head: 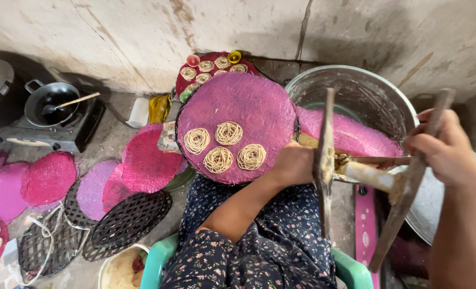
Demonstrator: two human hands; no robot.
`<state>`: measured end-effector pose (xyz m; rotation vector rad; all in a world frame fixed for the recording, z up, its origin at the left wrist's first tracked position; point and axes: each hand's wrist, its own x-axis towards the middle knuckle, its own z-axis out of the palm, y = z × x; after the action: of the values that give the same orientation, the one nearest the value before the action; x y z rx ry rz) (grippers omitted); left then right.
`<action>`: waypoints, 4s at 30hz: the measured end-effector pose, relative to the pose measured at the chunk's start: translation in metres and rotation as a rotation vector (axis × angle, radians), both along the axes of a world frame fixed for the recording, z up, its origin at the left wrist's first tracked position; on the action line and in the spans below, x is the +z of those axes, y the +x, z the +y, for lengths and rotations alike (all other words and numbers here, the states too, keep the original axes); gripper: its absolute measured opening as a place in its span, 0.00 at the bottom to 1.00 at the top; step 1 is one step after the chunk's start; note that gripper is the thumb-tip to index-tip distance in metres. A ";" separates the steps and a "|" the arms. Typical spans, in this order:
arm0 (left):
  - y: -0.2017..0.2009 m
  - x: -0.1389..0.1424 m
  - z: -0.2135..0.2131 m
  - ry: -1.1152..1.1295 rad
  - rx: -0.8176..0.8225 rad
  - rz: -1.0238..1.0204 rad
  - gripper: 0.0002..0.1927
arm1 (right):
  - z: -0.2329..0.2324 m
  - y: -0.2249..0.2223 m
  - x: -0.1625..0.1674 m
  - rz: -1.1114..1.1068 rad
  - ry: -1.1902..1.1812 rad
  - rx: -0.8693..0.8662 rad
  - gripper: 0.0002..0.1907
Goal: The person sits in a rustic kitchen and uses a hand-held wooden dough press to extrude dough into spiral noodle nests onto round pink trays. They reload dough from a large basin with a wooden spatula, operate the press lever, and place finished noodle nests on trays, occasionally moving filled trays aside.
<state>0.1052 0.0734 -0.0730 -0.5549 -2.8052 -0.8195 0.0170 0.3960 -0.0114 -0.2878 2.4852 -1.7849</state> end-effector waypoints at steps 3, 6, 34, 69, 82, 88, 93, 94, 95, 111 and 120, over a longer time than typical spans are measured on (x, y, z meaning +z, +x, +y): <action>-0.016 -0.024 -0.015 0.240 -0.023 0.092 0.17 | 0.044 -0.004 -0.019 0.032 -0.137 -0.165 0.23; -0.022 -0.045 -0.017 0.589 -0.169 -0.050 0.16 | 0.054 -0.002 -0.047 0.207 -0.426 -0.401 0.21; -0.066 0.023 -0.094 1.312 0.020 -0.465 0.23 | -0.001 -0.070 -0.112 0.116 1.489 0.445 0.16; -0.032 0.045 -0.084 0.728 0.063 -0.452 0.26 | -0.041 -0.073 -0.152 -0.201 1.158 0.455 0.23; -0.085 -0.002 -0.067 0.123 -0.158 -0.014 0.18 | 0.017 -0.073 0.041 -0.217 0.665 0.294 0.22; -0.124 -0.005 -0.042 0.163 -0.058 -0.242 0.21 | -0.006 -0.075 0.076 -0.172 0.409 0.521 0.22; -0.130 0.000 -0.037 0.223 -0.102 -0.050 0.25 | -0.039 -0.058 0.120 0.387 1.084 0.389 0.24; -0.130 0.000 -0.033 0.172 -0.105 -0.018 0.22 | -0.047 -0.052 0.131 0.522 1.212 0.327 0.25; -0.131 -0.001 -0.029 0.120 -0.110 0.012 0.20 | -0.057 -0.043 0.137 0.650 1.243 0.328 0.23; -0.136 -0.012 -0.033 0.354 0.217 -0.458 0.24 | -0.056 0.002 0.164 0.944 1.211 -0.043 0.15; -0.122 0.013 -0.008 0.076 0.130 -0.357 0.27 | -0.094 0.000 0.155 1.009 1.207 0.324 0.07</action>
<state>-0.0164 0.0653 -0.0599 -0.2281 -3.0666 -1.0864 0.0167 0.3019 0.1431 -1.5506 3.1888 0.2943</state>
